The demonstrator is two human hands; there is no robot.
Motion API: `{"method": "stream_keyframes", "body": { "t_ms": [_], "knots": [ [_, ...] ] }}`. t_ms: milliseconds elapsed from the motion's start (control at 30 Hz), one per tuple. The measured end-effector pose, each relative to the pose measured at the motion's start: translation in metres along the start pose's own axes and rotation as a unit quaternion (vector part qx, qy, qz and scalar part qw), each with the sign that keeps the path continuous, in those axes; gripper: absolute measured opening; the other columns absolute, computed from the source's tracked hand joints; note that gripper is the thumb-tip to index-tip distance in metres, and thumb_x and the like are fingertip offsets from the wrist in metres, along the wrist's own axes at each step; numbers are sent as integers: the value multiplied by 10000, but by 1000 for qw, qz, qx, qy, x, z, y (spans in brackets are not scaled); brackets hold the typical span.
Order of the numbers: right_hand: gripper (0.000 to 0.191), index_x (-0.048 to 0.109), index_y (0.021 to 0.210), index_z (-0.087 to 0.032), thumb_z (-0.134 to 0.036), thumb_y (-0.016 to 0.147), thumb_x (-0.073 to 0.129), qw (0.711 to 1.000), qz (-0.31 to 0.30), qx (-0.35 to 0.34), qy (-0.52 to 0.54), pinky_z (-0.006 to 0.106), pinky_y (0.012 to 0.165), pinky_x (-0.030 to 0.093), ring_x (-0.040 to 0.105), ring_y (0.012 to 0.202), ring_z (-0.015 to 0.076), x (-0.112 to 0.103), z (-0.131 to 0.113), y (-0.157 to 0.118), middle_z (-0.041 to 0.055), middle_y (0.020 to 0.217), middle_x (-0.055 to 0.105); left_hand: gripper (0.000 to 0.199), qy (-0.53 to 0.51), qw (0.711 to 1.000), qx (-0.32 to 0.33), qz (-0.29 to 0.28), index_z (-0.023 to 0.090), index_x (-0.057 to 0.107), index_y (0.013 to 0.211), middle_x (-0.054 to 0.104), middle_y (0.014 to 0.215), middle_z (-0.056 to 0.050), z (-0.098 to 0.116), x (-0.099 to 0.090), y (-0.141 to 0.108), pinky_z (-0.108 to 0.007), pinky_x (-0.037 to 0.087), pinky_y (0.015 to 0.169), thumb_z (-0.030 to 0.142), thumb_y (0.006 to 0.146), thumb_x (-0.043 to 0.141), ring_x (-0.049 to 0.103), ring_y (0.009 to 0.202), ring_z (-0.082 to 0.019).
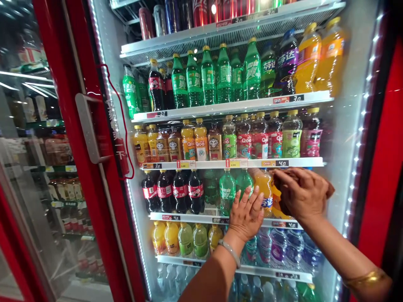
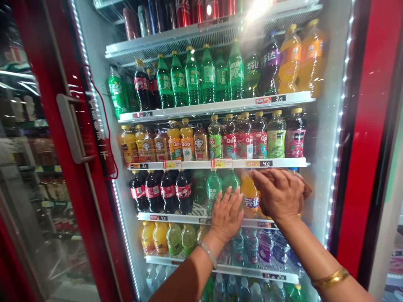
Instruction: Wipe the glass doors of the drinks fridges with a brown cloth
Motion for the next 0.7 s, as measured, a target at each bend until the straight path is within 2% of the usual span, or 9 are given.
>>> {"method": "stream_keyframes", "body": {
  "t_ms": [100,167,267,333,433,533,600,633,700],
  "knots": [
    [819,427,1547,-588,-216,865,684,999,-20,-31,24,584,990,512,695,1112,368,-4,-11,-35,23,1184,767,562,-4,1000,-8,13,210,584,1497,527,1641,-35,-1,-2,1,-489,242,1366,308,945,630,326,1624,-249],
    [863,363,1543,-634,-223,848,666,998,-50,-12,45,584,983,536,722,1084,364,-7,-15,-69,-28,1145,795,551,-5,1000,-9,18,209,584,1499,522,1643,-18,-1,-3,3,-482,194,1380,289,955,614,299,1634,-244],
    [777,452,1440,-691,-275,815,650,994,-77,30,73,589,956,567,743,1052,362,-11,-18,-115,-92,1083,812,553,-3,1000,-8,9,210,571,1513,528,1636,-5,-1,-6,5,-470,142,1391,273,965,600,260,1646,-228],
    [705,529,1366,-714,-314,798,650,992,-84,38,89,592,939,578,747,1034,354,-12,-19,-127,-116,1062,812,558,-2,1000,-9,2,209,569,1516,536,1628,-1,-2,-7,6,-457,119,1396,276,964,604,253,1647,-219],
    [680,557,1376,-690,-308,824,665,992,-78,38,89,582,946,574,738,1042,350,-11,-10,-104,-99,1092,805,556,3,1000,-13,0,219,585,1506,543,1619,6,-2,-7,7,-449,112,1399,273,953,610,266,1642,-218],
    [730,499,1511,-572,-272,879,709,998,-33,31,53,588,990,545,715,1083,366,-11,3,-50,8,1164,789,550,5,1000,-17,14,217,610,1483,584,1580,-9,-1,-9,9,-446,152,1393,251,934,602,304,1628,-219],
    [706,494,1535,-531,-295,904,706,999,-2,29,38,614,1003,532,703,1121,384,-9,7,-24,36,1219,775,545,-3,999,-24,28,210,631,1461,624,1539,-28,-1,-11,9,-453,212,1380,224,918,590,362,1603,-223],
    [689,493,1532,-541,-319,912,694,998,-6,39,47,632,1022,524,694,1156,392,-6,9,-19,23,1248,770,548,-10,999,-28,30,208,635,1456,635,1526,-36,-2,-12,8,-459,244,1371,212,912,582,395,1587,-228],
    [691,498,1505,-588,-353,886,696,993,-17,74,87,654,1062,509,680,1208,391,-1,11,-30,-30,1263,769,558,-21,999,-43,25,221,629,1468,638,1520,-32,-4,-12,2,-458,273,1365,198,915,553,439,1562,-231]
  ]
}}
Point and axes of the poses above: each hand's wrist, its own y-axis towards the middle knuckle, its own x-axis out of the palm, z = x × y, the point moved 6 cm from there along y, towards the middle knuckle
